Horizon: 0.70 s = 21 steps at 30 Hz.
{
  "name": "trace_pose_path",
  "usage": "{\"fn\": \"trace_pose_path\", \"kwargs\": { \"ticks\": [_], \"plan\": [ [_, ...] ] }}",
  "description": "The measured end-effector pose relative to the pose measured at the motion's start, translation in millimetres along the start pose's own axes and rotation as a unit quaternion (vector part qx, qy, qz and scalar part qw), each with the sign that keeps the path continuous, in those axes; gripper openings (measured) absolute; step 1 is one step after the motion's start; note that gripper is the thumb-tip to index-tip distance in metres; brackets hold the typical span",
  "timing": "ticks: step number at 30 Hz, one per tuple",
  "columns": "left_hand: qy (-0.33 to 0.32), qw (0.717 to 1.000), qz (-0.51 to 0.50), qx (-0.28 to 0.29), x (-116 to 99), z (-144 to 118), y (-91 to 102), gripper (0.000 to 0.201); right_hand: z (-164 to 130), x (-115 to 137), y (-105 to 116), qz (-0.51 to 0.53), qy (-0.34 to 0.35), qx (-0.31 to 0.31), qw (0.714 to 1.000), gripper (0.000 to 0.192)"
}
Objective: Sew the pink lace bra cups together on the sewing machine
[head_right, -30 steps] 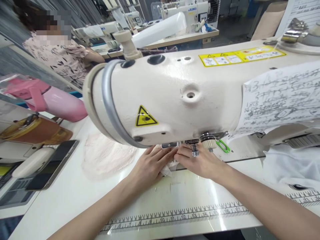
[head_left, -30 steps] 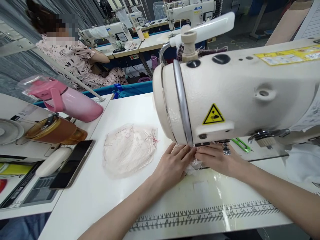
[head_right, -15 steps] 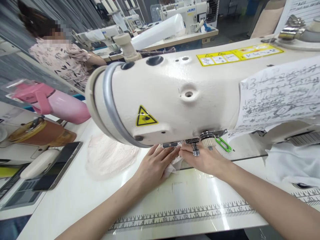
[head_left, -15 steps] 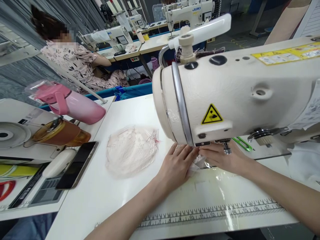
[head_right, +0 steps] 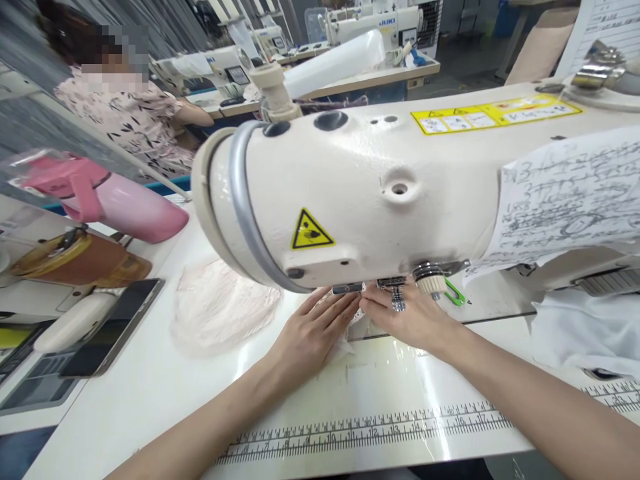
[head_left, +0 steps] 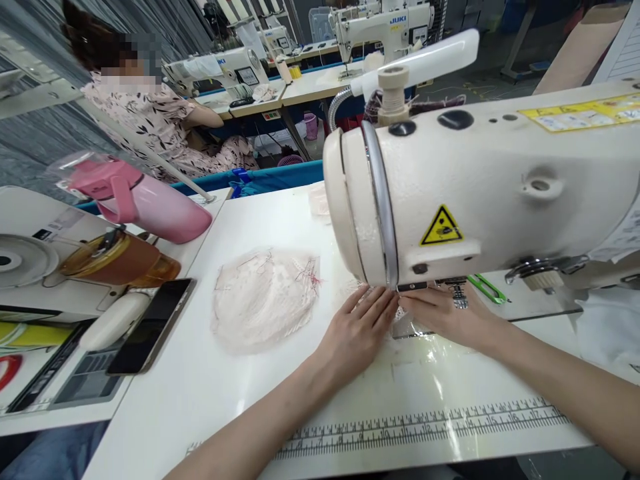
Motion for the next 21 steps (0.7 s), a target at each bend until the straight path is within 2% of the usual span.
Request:
{"fn": "trace_pose_path", "kwargs": {
  "ticks": [3, 6, 10, 21],
  "plan": [
    [-0.031, 0.999, -0.007, 0.018, 6, -1, 2.3, 0.046, 1, 5, 0, -0.060, 0.021, -0.016, 0.998, 0.029],
    [-0.042, 0.998, -0.034, 0.036, 15, -2, 5.9, 0.048, 2, 8, -2, -0.084, 0.036, 0.009, 0.996, 0.029],
    [-0.034, 0.996, -0.074, 0.032, 22, -2, 9.0, 0.050, 1, 10, -9, -0.052, 0.053, 0.042, 0.996, 0.033],
    [0.015, 0.994, -0.102, 0.035, 24, -1, 7.9, 0.052, 3, 16, -11, -0.026, 0.042, 0.017, 0.999, 0.027]
  ]
}}
Point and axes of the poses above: each hand's wrist, its own z-axis towards the middle knuckle, its own y-axis out of the back of the hand, x = y × z, the point moved 2 cm from there along z, towards the middle knuckle, and after that the axes turned 1 degree about z, right-handed, at the moved point
